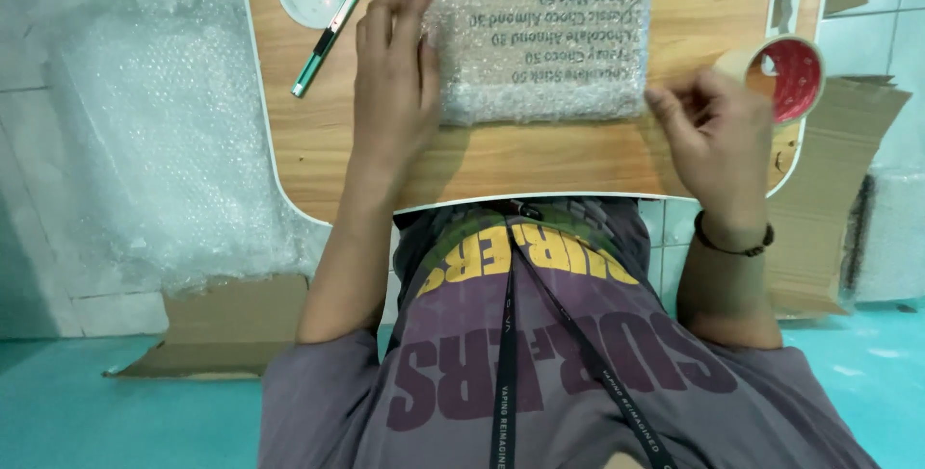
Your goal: Wrapping a chocolate box in bubble wrap and securing it with adhesive tape using a dispenser.
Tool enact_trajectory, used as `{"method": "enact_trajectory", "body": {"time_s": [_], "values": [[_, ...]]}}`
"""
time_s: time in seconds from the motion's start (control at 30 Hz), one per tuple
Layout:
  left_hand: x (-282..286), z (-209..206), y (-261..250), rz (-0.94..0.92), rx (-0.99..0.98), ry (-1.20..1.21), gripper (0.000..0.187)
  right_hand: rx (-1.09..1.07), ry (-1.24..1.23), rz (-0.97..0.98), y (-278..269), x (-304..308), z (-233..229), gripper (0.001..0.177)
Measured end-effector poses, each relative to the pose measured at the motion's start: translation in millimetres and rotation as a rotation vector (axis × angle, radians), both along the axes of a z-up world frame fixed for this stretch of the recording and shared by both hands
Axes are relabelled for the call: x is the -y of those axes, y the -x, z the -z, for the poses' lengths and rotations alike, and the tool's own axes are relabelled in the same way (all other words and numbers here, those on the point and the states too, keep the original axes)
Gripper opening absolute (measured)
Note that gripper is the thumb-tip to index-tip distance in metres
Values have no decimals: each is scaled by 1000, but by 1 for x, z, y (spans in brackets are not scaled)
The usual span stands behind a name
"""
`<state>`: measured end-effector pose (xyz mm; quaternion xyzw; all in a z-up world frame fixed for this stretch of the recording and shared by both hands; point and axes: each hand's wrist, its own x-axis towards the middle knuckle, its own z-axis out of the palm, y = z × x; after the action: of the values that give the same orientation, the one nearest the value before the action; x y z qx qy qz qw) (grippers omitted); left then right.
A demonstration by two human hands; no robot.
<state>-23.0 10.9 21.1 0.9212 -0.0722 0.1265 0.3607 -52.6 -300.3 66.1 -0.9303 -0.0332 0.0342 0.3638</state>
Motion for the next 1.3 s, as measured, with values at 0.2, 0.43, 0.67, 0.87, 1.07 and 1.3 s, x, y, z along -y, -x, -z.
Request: {"method": "enact_trajectory", "body": {"time_s": [0.2, 0.43, 0.67, 0.87, 1.07, 1.3], "values": [[-36, -30, 30, 193, -37, -47, 51, 355, 108, -499, -33, -20, 9, 78], [-49, -5, 38, 272, -79, 30, 44, 519, 434, -653, -54, -25, 7, 80], [-40, -20, 26, 330, -50, 124, 52, 420, 348, -736, -76, -17, -16, 73], [-38, -28, 21, 391, -19, 254, 67, 322, 252, -734, -89, -16, -26, 66], [-30, -18, 16, 350, 46, 321, 50, 274, 211, -745, -96, -14, -27, 66], [-21, -11, 4, 180, 146, 306, 60, 160, 146, -766, -113, -9, -37, 59]]}}
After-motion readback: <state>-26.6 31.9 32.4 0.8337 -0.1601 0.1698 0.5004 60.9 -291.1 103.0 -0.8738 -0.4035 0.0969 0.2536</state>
